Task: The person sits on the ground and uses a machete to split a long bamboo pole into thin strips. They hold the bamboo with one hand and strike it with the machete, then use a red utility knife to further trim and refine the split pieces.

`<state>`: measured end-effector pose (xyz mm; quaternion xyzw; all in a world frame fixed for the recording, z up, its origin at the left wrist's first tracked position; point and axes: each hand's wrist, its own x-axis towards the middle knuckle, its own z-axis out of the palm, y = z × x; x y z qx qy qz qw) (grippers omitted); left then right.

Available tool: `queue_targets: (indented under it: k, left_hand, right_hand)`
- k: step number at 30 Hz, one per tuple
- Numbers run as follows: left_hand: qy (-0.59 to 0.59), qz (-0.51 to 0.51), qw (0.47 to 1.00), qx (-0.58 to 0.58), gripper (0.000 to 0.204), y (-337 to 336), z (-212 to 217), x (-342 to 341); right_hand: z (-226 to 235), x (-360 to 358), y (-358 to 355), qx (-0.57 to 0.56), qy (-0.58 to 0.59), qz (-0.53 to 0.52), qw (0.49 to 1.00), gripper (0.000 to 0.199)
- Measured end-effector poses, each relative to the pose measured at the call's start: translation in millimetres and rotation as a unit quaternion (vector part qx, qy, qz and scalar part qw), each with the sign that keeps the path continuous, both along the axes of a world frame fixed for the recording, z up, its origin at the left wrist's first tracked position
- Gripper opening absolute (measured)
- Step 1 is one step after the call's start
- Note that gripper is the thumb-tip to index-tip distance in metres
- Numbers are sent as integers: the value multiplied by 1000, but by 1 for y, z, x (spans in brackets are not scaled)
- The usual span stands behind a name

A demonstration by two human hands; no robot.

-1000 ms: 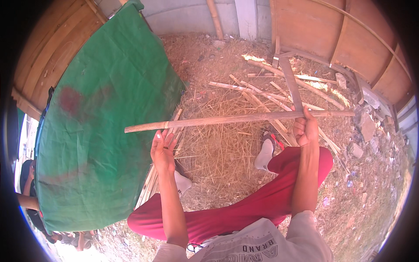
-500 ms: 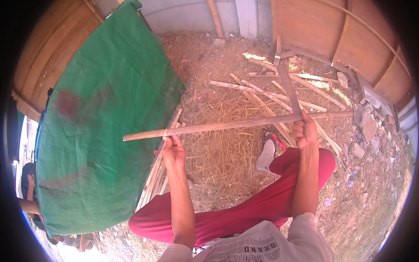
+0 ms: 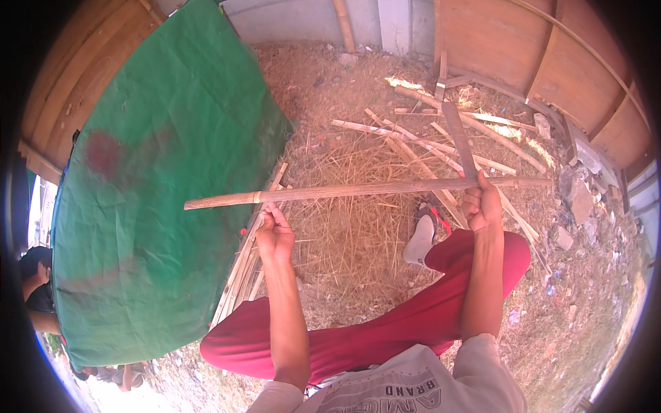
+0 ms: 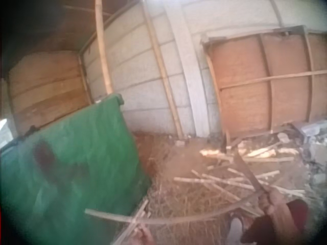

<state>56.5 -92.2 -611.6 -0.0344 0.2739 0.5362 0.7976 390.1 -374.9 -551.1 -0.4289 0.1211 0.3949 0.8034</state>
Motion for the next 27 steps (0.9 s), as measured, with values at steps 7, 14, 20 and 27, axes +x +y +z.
queue_targets:
  k: [7,14,20,27]
  left_hand:
    - [285,-236,915,161,24,-27,2,-7]
    - [500,-339,745,284,99,-54,-62,-32]
    - [98,-242,902,343,96,-57,-10,11]
    - [42,-2,950,310,37,-69,60,48]
  right_hand:
    - [-7,7,-5,17,7,-4,1000,42]
    - [-1,4,-7,22,-8,11,1000,45]
    - [1,-9,8,43,59,78,994,46]
    - [-7,-43,36,33,93,189,977,47]
